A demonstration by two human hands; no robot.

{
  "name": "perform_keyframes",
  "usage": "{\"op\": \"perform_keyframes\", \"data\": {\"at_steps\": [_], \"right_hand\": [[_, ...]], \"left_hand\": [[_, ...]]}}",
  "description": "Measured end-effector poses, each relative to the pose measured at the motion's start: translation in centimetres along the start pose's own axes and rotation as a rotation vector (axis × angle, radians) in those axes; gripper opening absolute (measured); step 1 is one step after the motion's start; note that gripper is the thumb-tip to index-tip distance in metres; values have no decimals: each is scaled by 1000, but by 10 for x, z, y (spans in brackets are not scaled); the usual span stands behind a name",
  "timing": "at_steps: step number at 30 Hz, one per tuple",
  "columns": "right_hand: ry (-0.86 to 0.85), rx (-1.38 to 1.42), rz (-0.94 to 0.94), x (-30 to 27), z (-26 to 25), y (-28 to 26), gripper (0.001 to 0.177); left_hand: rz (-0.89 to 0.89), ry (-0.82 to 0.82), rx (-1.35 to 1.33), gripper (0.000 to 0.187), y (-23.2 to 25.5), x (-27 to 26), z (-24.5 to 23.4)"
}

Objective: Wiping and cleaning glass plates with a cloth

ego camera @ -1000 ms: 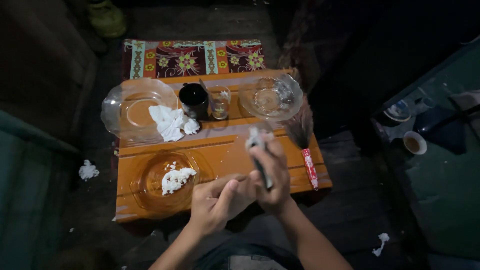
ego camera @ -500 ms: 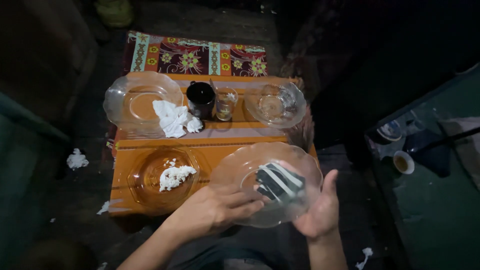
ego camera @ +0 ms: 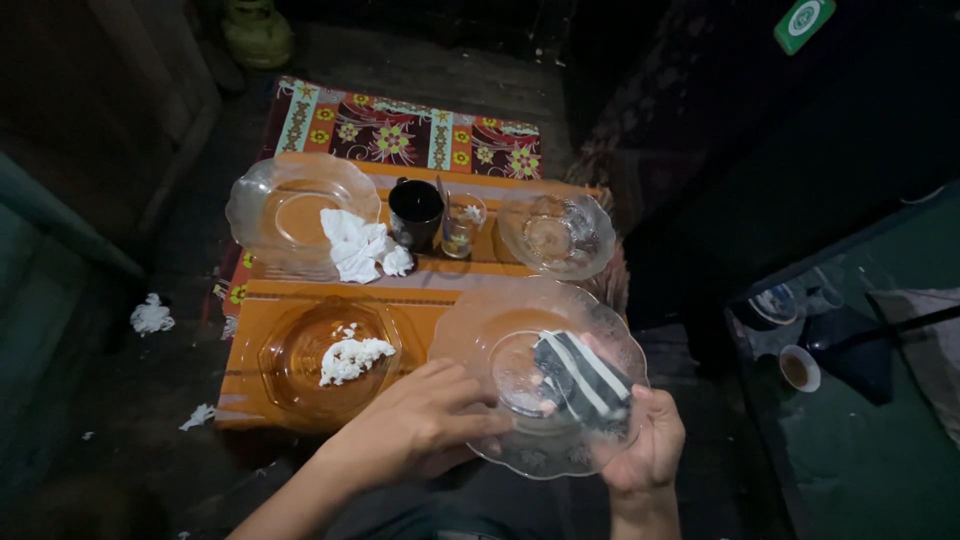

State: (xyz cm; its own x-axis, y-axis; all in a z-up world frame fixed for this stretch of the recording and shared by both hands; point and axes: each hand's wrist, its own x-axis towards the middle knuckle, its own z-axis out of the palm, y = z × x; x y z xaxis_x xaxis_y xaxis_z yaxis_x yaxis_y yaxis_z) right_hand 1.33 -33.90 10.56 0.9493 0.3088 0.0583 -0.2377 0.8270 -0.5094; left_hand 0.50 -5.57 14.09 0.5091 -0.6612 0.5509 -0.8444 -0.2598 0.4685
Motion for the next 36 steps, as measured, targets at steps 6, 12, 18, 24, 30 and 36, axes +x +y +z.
{"op": "perform_keyframes", "data": {"at_steps": [6, 12, 18, 24, 30, 36], "right_hand": [[225, -149, 22, 1, -3, 4, 74], [68, -54, 47, 1, -23, -1, 70], [188, -93, 52, 2, -23, 0, 72], [153, -87, 48, 5, -25, 1, 70], [87, -47, 42, 5, -30, 0, 71], [133, -41, 37, 5, -30, 1, 72]], "left_hand": [[68, -13, 18, 25, -6, -3, 17], [44, -27, 3, 30, -3, -4, 22], [55, -38, -12, 35, 4, 5, 22], [55, -43, -58, 32, 3, 7, 20], [45, -2, -8, 25, -4, 6, 19], [42, 8, 25, 22, -3, 6, 19]]}}
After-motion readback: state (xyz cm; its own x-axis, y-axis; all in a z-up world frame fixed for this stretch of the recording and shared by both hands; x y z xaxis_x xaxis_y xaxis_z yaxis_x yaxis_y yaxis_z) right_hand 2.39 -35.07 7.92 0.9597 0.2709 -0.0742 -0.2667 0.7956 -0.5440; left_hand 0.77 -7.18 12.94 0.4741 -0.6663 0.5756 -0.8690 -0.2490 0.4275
